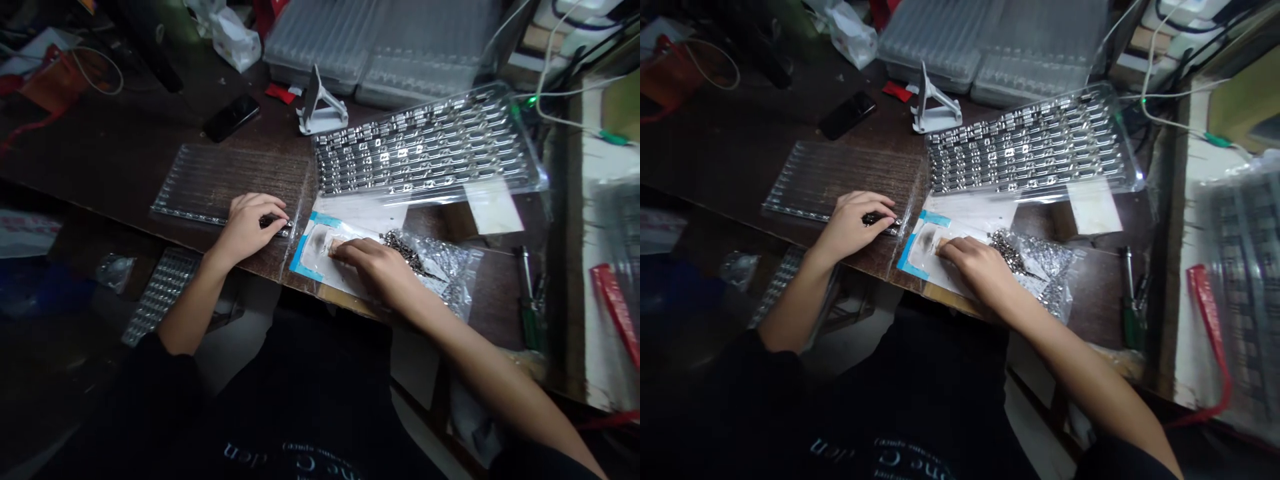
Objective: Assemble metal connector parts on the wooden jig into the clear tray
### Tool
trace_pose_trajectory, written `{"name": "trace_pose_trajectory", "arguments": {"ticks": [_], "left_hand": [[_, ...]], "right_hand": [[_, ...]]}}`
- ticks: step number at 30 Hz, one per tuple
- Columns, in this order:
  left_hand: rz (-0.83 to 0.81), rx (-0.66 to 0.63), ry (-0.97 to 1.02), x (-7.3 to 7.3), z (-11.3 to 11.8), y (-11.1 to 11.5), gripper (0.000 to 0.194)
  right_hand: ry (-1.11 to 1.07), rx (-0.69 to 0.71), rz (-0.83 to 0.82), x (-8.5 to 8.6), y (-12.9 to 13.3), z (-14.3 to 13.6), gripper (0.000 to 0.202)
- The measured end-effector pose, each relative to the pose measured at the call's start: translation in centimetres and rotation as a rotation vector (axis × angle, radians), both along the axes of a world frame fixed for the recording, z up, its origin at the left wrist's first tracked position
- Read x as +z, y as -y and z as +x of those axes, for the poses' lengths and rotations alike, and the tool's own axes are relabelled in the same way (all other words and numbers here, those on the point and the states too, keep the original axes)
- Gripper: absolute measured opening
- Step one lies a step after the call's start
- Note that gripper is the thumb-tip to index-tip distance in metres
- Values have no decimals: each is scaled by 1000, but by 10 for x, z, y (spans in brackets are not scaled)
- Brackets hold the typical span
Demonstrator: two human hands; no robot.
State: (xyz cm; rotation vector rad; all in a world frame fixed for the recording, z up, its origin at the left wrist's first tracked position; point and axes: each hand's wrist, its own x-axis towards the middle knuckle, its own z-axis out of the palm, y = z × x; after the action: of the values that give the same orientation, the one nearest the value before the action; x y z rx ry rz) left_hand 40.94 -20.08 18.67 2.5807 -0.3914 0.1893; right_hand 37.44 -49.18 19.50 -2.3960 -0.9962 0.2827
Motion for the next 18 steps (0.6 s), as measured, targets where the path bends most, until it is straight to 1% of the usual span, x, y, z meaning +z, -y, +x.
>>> {"name": "trace_pose_trajectory", "arguments": {"ticks": [2, 6, 9, 11, 12, 14, 16, 18], "left_hand": [[35, 3, 17, 1, 0, -2, 8], [141, -12, 34, 7, -2, -14, 7], [204, -8, 50, 16, -4, -21, 7], [214, -9, 63, 23, -4, -16, 7], [206, -19, 67, 26, -3, -10, 9], [175, -59, 64, 32, 2, 11, 10], [131, -122, 55, 35, 11, 42, 10], [80, -189, 57, 35, 23, 79, 11]], "right_hand": [[17, -39, -1, 1, 6, 3, 26], [70, -128, -178, 7, 22, 8, 20], [37, -118, -269, 13, 29, 7, 16], [20, -93, -287, 15, 30, 5, 16], [14, -79, -291, 16, 29, 4, 17], [13, -66, -298, 17, 28, 3, 19], [27, -71, -299, 16, 27, 3, 19], [35, -81, -296, 16, 27, 3, 19]]}}
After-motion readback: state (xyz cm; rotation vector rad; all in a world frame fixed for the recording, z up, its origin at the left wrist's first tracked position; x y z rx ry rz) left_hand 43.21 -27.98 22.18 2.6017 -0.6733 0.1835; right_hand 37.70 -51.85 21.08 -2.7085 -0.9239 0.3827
